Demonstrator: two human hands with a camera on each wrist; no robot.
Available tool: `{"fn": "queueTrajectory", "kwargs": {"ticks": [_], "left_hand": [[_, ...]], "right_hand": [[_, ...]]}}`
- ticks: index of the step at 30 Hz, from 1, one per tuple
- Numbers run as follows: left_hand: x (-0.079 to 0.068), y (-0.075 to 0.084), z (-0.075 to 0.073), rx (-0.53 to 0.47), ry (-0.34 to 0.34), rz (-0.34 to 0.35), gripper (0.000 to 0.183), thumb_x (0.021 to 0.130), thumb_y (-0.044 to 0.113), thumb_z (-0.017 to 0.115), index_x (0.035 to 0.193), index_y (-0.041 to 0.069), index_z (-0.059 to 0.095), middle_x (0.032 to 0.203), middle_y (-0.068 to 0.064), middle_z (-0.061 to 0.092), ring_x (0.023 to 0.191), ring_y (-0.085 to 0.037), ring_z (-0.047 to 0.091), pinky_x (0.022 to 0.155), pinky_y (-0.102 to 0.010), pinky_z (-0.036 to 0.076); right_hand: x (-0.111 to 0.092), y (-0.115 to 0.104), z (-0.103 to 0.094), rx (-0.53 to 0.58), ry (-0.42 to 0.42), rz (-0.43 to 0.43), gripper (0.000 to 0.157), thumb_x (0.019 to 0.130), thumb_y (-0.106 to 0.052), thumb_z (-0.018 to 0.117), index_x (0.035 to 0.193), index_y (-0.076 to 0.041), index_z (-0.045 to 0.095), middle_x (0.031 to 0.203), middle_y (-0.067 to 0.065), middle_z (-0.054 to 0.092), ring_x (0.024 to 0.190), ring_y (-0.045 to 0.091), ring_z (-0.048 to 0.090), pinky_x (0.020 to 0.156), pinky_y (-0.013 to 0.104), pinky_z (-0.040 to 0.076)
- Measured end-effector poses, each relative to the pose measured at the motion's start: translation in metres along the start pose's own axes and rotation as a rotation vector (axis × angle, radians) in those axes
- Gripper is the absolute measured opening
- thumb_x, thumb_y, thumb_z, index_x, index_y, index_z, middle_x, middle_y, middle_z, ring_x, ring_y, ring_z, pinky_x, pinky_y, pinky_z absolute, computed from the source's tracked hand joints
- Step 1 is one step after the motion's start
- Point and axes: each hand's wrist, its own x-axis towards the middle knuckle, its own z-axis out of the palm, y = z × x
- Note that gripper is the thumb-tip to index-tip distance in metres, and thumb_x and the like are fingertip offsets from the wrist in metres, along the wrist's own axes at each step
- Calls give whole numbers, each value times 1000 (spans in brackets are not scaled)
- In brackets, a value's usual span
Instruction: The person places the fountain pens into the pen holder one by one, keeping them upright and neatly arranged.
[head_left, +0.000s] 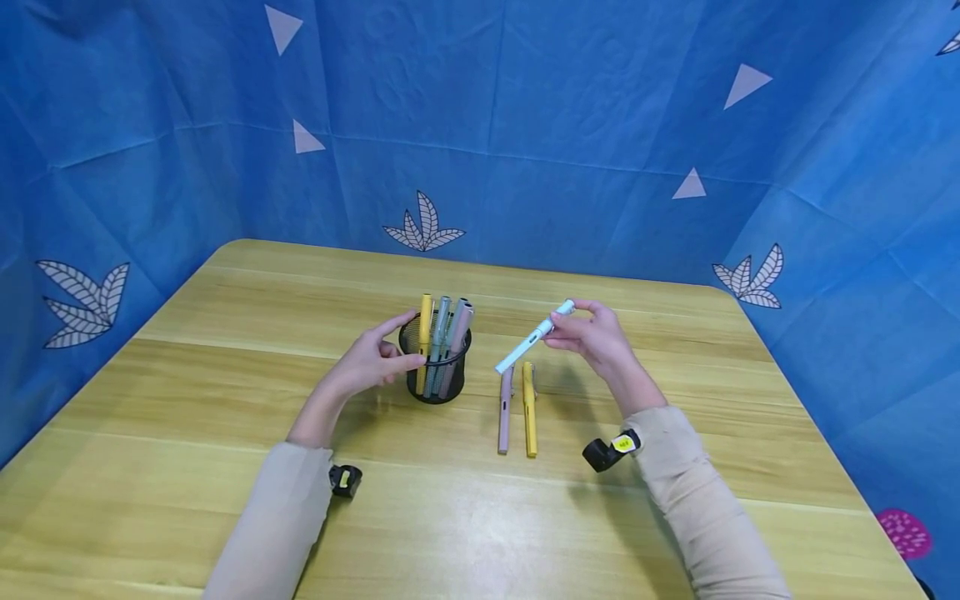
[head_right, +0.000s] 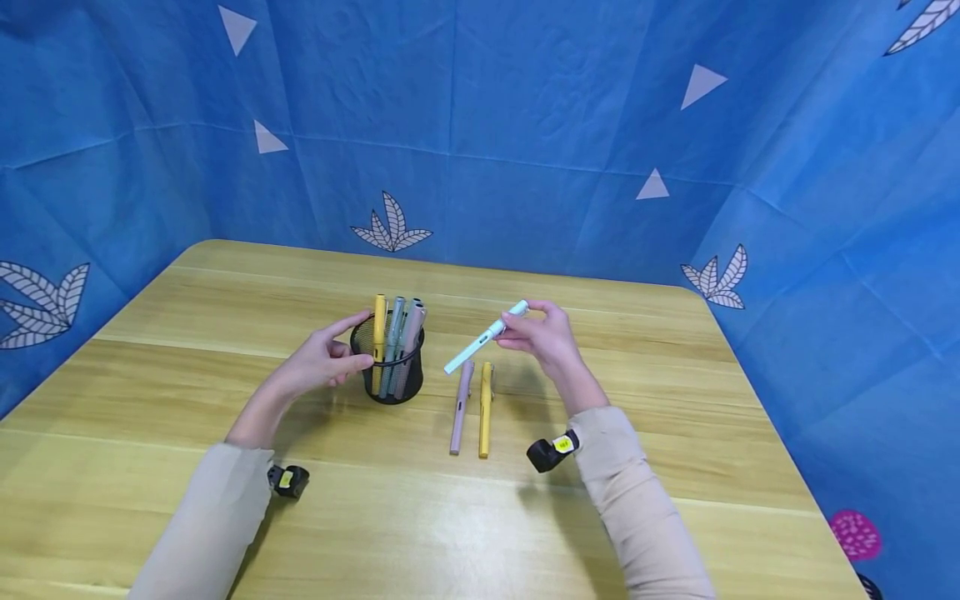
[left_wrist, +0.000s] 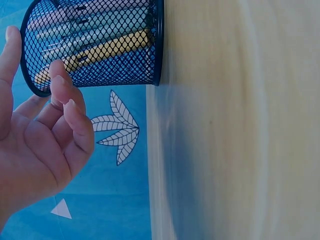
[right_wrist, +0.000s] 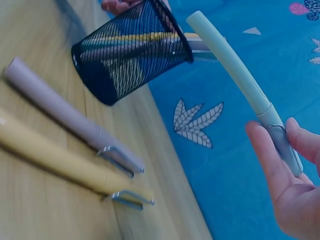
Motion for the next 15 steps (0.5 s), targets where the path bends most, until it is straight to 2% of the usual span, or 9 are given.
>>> {"fn": "queueTrajectory", "kwargs": {"ticks": [4, 7, 15], "left_hand": [[1, -1, 0, -5, -3, 2, 77, 80, 22, 68, 143, 22, 23, 54, -1, 36, 45, -12, 37, 46, -25, 34], [1, 0, 0, -6, -6, 3, 77, 80, 22, 68, 143, 21, 23, 54, -1, 36, 45, -12, 37, 46, -25, 34], [0, 1, 1, -6, 6, -8, 76, 80, 22, 68, 143, 23, 25, 54, -1, 36, 45, -12, 36, 46, -24, 33]], "right_hand": [[0, -3, 9, 20, 7, -32, 28, 87, 5, 51, 110, 1, 35, 72, 11, 64, 66, 21, 65, 66, 30, 51], [1, -5, 16, 41, 22, -66, 22, 86, 6, 52, 103, 0, 38, 71, 11, 64, 66, 21, 65, 64, 30, 51], [7, -5, 35, 54, 93, -143, 36, 84, 6, 56, 110, 1, 31, 67, 9, 64, 60, 19, 64, 61, 30, 52]]}}
